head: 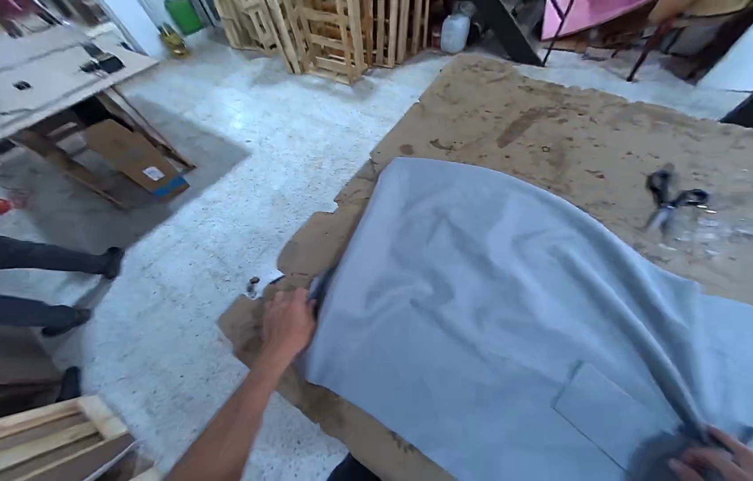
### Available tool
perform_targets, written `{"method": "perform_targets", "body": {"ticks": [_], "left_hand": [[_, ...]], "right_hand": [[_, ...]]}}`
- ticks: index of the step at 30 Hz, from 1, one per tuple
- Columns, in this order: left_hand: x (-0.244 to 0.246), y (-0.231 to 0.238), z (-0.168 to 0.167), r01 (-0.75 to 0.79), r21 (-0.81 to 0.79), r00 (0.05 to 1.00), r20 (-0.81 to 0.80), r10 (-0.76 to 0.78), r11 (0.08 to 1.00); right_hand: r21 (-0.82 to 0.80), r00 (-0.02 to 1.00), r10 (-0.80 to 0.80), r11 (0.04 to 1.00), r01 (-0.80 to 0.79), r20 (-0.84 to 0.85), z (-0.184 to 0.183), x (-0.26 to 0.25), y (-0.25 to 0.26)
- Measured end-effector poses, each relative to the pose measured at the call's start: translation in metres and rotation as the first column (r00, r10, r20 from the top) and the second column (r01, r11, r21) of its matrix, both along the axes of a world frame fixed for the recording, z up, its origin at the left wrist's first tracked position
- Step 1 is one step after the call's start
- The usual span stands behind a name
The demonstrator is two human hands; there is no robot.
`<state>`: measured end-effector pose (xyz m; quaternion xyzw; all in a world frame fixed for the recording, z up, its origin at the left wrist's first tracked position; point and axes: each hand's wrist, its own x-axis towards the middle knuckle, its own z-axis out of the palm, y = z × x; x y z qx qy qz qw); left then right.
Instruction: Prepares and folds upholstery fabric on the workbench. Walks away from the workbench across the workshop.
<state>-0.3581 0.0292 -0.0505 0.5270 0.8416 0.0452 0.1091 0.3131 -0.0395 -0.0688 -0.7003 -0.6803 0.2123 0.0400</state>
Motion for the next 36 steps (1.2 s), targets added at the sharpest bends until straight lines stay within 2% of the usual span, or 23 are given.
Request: {"method": "perform_targets", "body": {"ticks": [1,3,5,7,8,10,11,12,14,16,18,22,25,29,31,33,36], "left_hand": [[-0.008,-0.006,0.008,-0.042,-0.016,0.999,0.024,0.042,0.999],[-0.035,-0.024,0.002,-0.095,0.1,0.994,0.061,0.089,0.99],[-0.056,-0.034,0.005,-0.178,0.145,0.978,0.133,0.16,0.973],[-0.05,-0.028,0.019,-0.225,0.219,0.96,0.217,0.178,0.949],[-0.03,-0.018,0.029,-0.186,0.29,0.96,0.258,0.11,0.939],[0.038,0.004,0.048,0.071,0.463,0.939,0.268,-0.216,0.883],[0.086,0.017,0.056,0.23,0.495,0.886,0.25,-0.391,0.838],[0.138,0.031,0.059,0.379,0.489,0.804,0.247,-0.542,0.785],[0.238,0.05,0.051,0.635,0.395,0.597,0.294,-0.747,0.664],[0.317,0.057,0.033,0.795,0.275,0.417,0.399,-0.817,0.54],[0.374,0.054,0.019,0.877,0.182,0.311,0.487,-0.816,0.444],[0.438,0.047,-0.012,0.97,0.075,0.183,0.393,-0.901,0.229],[0.454,0.049,-0.017,0.99,-0.001,0.132,0.351,-0.927,0.141],[0.438,0.072,0.003,0.99,0.091,0.027,0.634,-0.773,0.11],[0.409,0.083,0.02,0.974,0.197,-0.062,0.707,-0.705,0.112],[0.371,0.091,0.036,0.946,0.266,-0.07,0.724,-0.687,0.184],[0.315,0.102,0.046,0.839,0.356,0.003,0.754,-0.657,0.412]], "right_hand": [[0.024,1.0,0.009,1.0,-0.009,-0.019,-0.004,0.003,0.001],[0.076,0.998,-0.04,0.996,0.044,-0.049,0.002,0.007,0.002],[0.064,0.992,-0.065,0.995,0.072,-0.109,0.017,0.007,0.01],[0.039,0.981,-0.036,0.998,0.044,-0.188,0.032,0.007,0.022],[0.018,0.968,-0.022,0.999,0.028,-0.249,0.037,0.005,0.027],[-0.037,0.933,-0.017,0.999,0.004,-0.359,0.045,-0.003,0.035],[-0.062,0.931,-0.031,0.998,0.009,-0.364,0.049,-0.008,0.039],[-0.07,0.952,-0.038,0.997,0.018,-0.303,0.052,-0.013,0.043],[-0.1,0.996,-0.067,0.993,0.061,-0.061,0.054,-0.025,0.044],[-0.194,0.984,-0.131,0.969,0.153,0.121,0.048,-0.039,0.033],[-0.251,0.964,-0.179,0.941,0.226,0.199,0.038,-0.049,0.022],[-0.276,0.945,-0.251,0.912,0.303,0.208,0.024,-0.049,0.017],[-0.281,0.967,-0.23,0.926,0.252,0.109,0.022,-0.04,0.016],[-0.054,0.973,-0.106,0.994,0.097,-0.203,0.039,-0.03,0.009],[-0.081,0.969,-0.066,0.996,0.048,-0.237,0.059,-0.028,0.013],[-0.213,0.976,-0.03,0.977,-0.017,-0.217,0.081,-0.022,0.021],[-0.297,0.971,-0.007,0.953,-0.066,-0.238,0.101,-0.013,0.041]]}}
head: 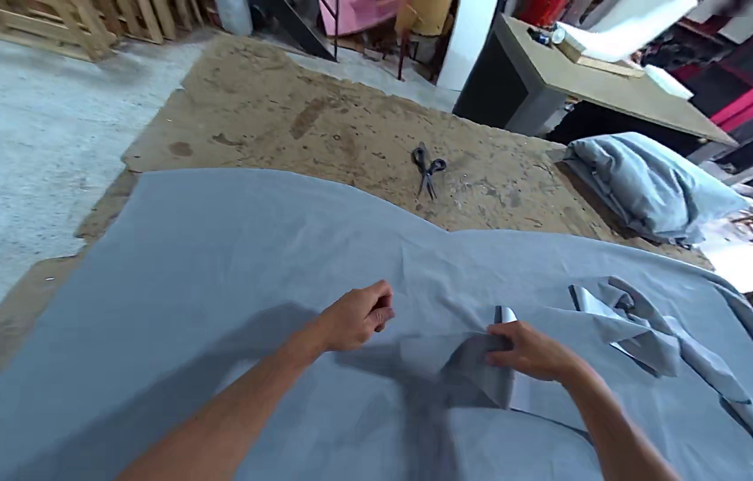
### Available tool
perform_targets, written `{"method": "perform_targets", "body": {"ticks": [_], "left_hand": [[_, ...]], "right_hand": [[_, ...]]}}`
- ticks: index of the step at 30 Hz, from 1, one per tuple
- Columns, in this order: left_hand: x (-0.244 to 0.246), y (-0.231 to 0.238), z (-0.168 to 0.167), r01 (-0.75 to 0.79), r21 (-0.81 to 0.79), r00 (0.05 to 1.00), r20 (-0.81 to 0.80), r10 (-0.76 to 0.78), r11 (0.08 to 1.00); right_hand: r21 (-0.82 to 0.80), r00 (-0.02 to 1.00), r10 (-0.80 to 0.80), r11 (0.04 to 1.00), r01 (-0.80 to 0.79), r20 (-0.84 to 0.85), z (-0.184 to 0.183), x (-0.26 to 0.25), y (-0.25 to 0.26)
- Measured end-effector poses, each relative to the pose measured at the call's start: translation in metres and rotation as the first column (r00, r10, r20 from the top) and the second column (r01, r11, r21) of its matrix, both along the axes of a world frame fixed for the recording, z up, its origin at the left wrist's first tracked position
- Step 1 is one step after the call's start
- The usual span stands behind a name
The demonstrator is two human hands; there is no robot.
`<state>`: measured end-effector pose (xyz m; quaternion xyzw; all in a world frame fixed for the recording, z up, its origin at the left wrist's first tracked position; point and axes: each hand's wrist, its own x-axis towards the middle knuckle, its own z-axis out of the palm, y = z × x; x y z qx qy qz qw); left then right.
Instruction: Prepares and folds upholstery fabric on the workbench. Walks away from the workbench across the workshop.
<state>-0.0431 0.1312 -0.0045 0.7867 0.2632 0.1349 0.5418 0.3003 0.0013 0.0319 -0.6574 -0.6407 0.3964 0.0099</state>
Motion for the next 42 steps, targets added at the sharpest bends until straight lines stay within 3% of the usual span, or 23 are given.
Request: {"method": "perform_targets", "body": {"ticks": [4,9,13,15,18,20,22,25,29,30,32,34,35,37,40,42], "left_hand": [[-0.015,-0.004,-0.008,-0.099,-0.017,0.979,0.179,0.1,0.995],[0.012,-0.023,0.015,-0.049,0.272,0.994,0.11,0.019,0.961],[-0.034,-0.001,0.02,-0.06,0.401,0.995,0.095,0.024,0.914],[-0.066,0.012,0.026,-0.012,0.326,0.985,0.165,-0.045,0.945],[-0.114,0.024,0.041,0.074,0.082,0.961,0.259,-0.093,0.994],[-0.146,0.036,0.046,0.09,-0.042,0.946,0.316,-0.072,0.995],[-0.182,0.05,0.044,0.043,-0.127,0.943,0.333,0.002,0.991],[-0.231,0.068,0.028,-0.114,-0.218,0.964,0.21,0.16,0.969],[-0.272,0.071,-0.021,-0.396,-0.322,0.916,-0.202,0.347,0.86],[-0.276,0.067,-0.031,-0.479,-0.229,0.855,-0.338,0.392,0.847],[-0.283,0.056,-0.028,-0.617,0.125,0.636,-0.502,0.586,0.777],[-0.288,0.043,-0.013,-0.647,0.479,0.443,-0.397,0.804,0.593],[-0.285,0.036,-0.012,-0.613,0.613,0.427,-0.274,0.862,0.499],[-0.269,0.019,-0.026,-0.5,0.742,0.546,-0.131,0.828,0.447],[-0.247,-0.012,-0.078,-0.31,0.753,0.699,-0.233,0.677,0.58],[-0.253,-0.023,-0.108,-0.204,0.751,0.666,-0.364,0.651,0.629]], "right_hand": [[-0.022,0.988,0.044,0.999,-0.048,-0.147,0.02,-0.026,0.036],[-0.049,0.949,0.221,0.97,-0.238,-0.223,0.05,-0.1,0.074],[0.113,0.88,0.386,0.922,-0.369,-0.277,0.072,-0.136,0.098],[0.188,0.82,0.438,0.899,-0.396,-0.368,0.083,-0.151,0.11],[0.226,0.728,0.469,0.882,-0.413,-0.5,0.089,-0.173,0.133],[0.168,0.688,0.444,0.886,-0.432,-0.574,0.082,-0.183,0.152],[0.05,0.709,0.384,0.895,-0.443,-0.591,0.068,-0.189,0.173],[-0.096,0.793,0.282,0.915,-0.391,-0.541,0.029,-0.197,0.201],[-0.099,0.909,0.242,0.952,-0.29,-0.34,-0.045,-0.217,0.219],[-0.055,0.94,0.273,0.956,-0.29,-0.205,-0.061,-0.221,0.219],[0.102,0.954,0.275,0.952,-0.288,0.121,-0.072,-0.228,0.215],[0.366,0.951,0.164,0.895,-0.255,0.262,-0.059,-0.244,0.197],[0.509,0.961,0.106,0.83,-0.227,0.256,-0.053,-0.264,0.183],[0.684,0.983,0.083,0.708,-0.172,0.162,-0.055,-0.329,0.147],[0.776,0.984,0.174,0.613,-0.144,0.045,-0.114,-0.424,0.104],[0.742,0.976,0.164,0.636,-0.214,0.141,-0.158,-0.436,0.094]]}}
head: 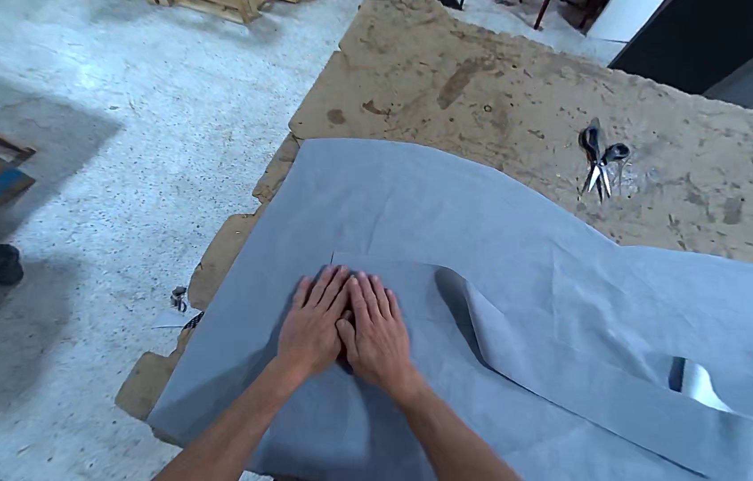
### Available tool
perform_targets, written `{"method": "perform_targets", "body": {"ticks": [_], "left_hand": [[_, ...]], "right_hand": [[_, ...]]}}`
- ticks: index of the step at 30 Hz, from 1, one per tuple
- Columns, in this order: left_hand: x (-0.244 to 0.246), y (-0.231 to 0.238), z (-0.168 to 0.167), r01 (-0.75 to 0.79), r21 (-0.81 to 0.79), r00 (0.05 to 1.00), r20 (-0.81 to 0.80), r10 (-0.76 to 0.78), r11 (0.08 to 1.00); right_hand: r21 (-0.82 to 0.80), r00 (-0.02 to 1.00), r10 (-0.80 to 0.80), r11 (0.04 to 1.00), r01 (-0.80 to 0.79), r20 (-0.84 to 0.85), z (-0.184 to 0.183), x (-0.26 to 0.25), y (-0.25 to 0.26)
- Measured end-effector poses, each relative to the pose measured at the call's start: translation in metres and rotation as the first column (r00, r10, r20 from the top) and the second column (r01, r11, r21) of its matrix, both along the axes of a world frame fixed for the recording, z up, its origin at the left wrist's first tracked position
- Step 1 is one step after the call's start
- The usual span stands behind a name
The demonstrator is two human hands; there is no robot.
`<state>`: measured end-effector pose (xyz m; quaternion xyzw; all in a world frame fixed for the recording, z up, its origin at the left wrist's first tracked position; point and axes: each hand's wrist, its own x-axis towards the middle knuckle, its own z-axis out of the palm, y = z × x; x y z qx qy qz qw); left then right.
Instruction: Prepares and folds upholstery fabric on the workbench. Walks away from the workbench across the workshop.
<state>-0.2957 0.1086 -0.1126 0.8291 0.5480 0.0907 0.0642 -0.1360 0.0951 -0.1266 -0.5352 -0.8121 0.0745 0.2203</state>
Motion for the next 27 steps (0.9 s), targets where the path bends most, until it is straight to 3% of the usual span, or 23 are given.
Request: {"method": "perform_targets", "body": {"ticks": [3,9,12,27], "left_hand": [[-0.006,-0.001,-0.013,-0.029,0.029,0.996,-0.079,0.031,0.999],[-0.005,0.001,-0.01,-0.038,0.014,0.995,-0.088,0.039,0.999],[-0.004,0.002,-0.008,-0.04,0.001,0.993,-0.109,0.04,0.999],[-0.003,0.002,-0.007,-0.053,-0.033,0.99,-0.132,0.048,0.998]], "right_hand": [[-0.036,0.987,-0.076,0.996,0.082,0.14,-0.012,0.045,-0.011],[-0.033,0.929,-0.3,0.949,0.314,0.216,-0.009,0.176,-0.032],[-0.022,0.9,-0.345,0.931,0.364,0.268,-0.015,0.214,-0.038],[-0.041,0.895,-0.371,0.919,0.392,0.249,-0.017,0.217,-0.04]]}}
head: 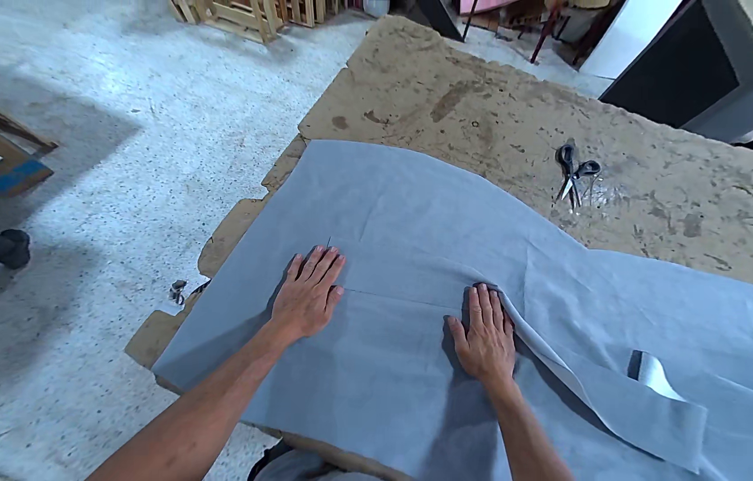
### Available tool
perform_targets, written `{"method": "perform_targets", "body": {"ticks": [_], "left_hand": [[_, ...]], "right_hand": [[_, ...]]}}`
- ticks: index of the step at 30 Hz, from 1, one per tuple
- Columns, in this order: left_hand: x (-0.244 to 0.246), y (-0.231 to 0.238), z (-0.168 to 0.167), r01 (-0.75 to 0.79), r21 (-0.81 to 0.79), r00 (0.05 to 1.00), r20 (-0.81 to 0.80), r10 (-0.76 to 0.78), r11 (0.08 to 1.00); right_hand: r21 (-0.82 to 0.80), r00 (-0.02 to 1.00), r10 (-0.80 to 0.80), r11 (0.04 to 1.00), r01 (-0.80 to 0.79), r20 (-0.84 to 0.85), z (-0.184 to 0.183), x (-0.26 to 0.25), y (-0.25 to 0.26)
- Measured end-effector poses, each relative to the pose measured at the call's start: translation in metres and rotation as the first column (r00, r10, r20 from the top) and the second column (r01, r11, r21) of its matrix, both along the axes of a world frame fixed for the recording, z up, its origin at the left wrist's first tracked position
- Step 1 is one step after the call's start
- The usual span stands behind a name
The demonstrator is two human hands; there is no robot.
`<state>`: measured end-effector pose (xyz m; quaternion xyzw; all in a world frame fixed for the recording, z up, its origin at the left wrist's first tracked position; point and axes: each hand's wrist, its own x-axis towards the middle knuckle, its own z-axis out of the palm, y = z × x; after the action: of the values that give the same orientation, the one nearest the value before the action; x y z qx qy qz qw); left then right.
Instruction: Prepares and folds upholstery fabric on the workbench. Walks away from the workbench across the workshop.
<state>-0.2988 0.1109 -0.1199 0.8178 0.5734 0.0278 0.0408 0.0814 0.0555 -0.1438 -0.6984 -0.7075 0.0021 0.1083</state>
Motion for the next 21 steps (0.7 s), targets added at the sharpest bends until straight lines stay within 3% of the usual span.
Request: {"method": "perform_targets", "body": {"ticks": [21], "left_hand": [[-0.0011,0.0019,-0.0027,-0.022,0.007,0.999,0.046,0.021,1.0]], "right_hand": [[-0.022,1.0,-0.015,1.0,0.015,0.004,0.0016,-0.0003,0.0042]]}}
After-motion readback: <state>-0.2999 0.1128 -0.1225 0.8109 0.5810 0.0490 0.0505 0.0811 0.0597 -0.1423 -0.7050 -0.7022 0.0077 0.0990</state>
